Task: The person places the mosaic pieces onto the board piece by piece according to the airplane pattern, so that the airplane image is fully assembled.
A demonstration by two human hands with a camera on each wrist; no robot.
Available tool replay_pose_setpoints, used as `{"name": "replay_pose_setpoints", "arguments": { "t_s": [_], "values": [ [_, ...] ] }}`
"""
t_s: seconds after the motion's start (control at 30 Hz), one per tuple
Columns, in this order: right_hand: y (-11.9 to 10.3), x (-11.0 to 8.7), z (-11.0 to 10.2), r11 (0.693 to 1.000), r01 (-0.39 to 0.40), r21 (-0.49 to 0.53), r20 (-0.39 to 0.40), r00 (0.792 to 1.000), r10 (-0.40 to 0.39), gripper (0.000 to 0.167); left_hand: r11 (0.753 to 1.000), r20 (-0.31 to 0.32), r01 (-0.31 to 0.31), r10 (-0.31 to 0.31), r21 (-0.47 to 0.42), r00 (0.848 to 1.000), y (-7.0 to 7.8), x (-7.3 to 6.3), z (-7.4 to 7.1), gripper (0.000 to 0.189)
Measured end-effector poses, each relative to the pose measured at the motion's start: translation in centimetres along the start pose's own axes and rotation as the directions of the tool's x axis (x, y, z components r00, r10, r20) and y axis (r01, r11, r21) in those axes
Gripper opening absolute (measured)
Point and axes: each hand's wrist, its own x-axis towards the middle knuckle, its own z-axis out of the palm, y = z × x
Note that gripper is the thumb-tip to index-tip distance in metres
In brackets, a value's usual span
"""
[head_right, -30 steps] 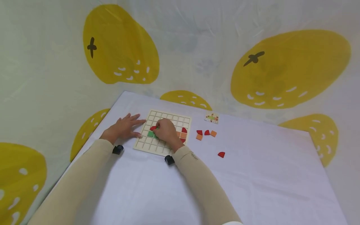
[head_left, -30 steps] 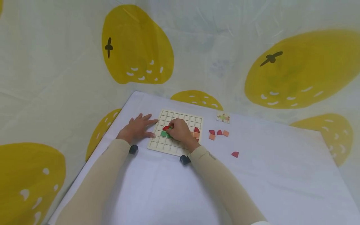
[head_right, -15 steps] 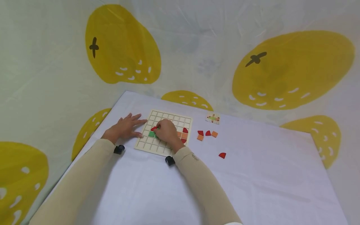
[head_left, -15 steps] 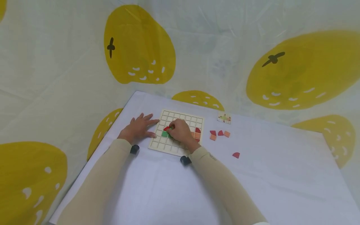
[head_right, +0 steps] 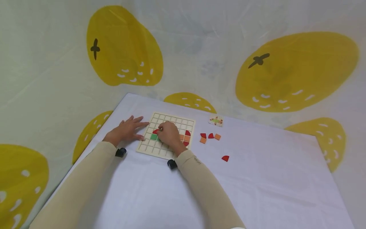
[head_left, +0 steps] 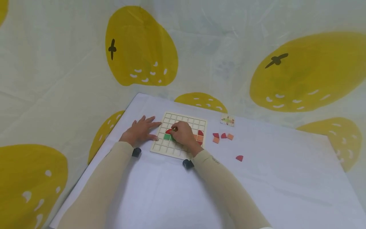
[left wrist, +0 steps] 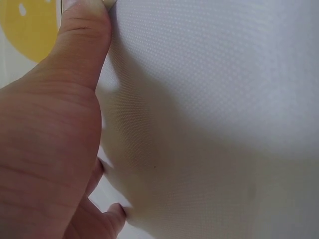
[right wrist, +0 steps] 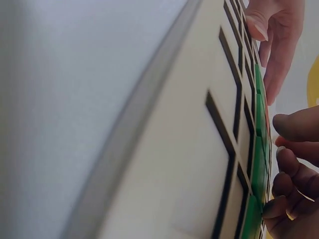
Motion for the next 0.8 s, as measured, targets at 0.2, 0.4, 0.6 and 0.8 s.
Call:
{"name": "replay_pose_setpoints", "arguments": {
  "t_s": [0.2,0.4,0.6,0.8],
  "values": [
    [0.7,-0.7,-0.8,0.998,0.057,-0.009,-0.023,0.998,-0.058,0.017,1.000,-0.002,-0.001,0.001,-0.008,1.000,0.1,-0.2,-0.1,0.082],
    [2.3,-2.2,-3.0,0.999,0.029,-0.028,-0.011,1.000,-0.029,0.016,1.000,-0.011,-0.015,0.015,-0.007,1.000,0.1,-0.3,0.0,0.082],
    [4.4,-4.6,-6.3,0.999,-0.048,-0.023,0.015,0.999,0.048,0.017,0.999,-0.009,-0.001,0.000,-0.038,1.000,-0.1,-0.4,0.2,0.083],
    [6.8,-7.6,-9.6,0.982,-0.165,-0.094,0.040,0.985,0.169,0.018,1.000,-0.018,-0.016,0.016,-0.027,1.000,-0.2,-0.1,0.5,0.084]
  ]
}}
